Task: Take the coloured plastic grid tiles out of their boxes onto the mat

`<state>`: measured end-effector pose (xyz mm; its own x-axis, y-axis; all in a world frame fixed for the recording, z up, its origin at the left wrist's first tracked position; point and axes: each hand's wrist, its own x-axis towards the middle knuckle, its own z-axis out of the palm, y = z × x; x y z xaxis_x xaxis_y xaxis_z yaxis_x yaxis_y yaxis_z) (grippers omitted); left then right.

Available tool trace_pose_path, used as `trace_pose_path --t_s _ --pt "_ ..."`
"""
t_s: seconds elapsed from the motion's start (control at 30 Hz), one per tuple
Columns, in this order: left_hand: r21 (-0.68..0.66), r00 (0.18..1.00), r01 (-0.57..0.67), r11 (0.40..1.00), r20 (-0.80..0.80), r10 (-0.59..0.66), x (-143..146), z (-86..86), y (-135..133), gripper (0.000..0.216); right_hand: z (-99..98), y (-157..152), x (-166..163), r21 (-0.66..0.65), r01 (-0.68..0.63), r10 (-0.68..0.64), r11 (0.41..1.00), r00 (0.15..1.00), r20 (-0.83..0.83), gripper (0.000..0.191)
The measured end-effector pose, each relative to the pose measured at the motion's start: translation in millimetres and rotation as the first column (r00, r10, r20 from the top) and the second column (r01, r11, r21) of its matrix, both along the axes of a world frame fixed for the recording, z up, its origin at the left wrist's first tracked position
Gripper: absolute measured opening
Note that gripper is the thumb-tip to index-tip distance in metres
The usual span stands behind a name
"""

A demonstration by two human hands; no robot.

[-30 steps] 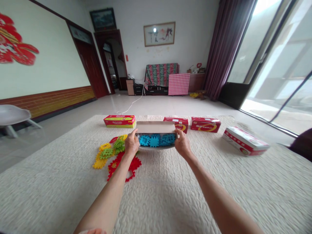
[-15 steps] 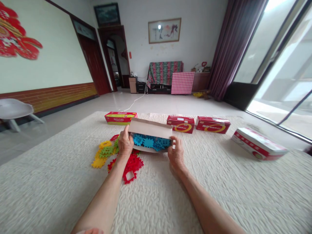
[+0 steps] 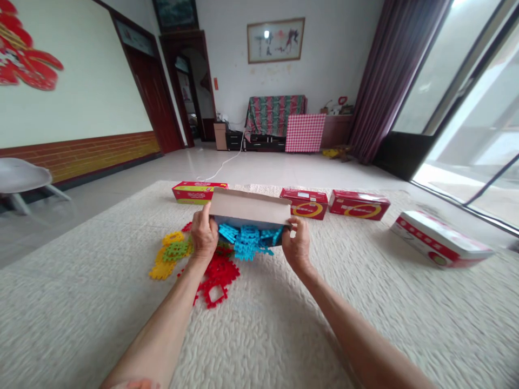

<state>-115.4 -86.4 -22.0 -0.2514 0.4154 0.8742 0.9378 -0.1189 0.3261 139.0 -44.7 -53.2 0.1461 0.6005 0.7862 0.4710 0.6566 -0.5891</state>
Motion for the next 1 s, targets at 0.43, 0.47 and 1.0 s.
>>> trace_pose_path --t_s 0.43,0.47,1.0 --pt "-0.021 0.999 -0.021 1.000 0.036 0.022 -27 -9.1 23 0.047 -0.2 15 -20 -0.055 -0.121 0.118 0.991 0.991 -0.068 0.024" --pt "-0.042 0.999 -0.020 0.999 0.048 0.022 -27 -11.3 28 0.047 -0.2 21 -22 -0.058 -0.113 0.110 0.992 0.992 -0.060 0.023" --pt "-0.041 0.999 -0.002 0.999 0.047 0.004 -24 9.6 42 0.044 14.5 38 -26 -0.071 -0.099 0.095 0.993 0.994 -0.056 0.027"
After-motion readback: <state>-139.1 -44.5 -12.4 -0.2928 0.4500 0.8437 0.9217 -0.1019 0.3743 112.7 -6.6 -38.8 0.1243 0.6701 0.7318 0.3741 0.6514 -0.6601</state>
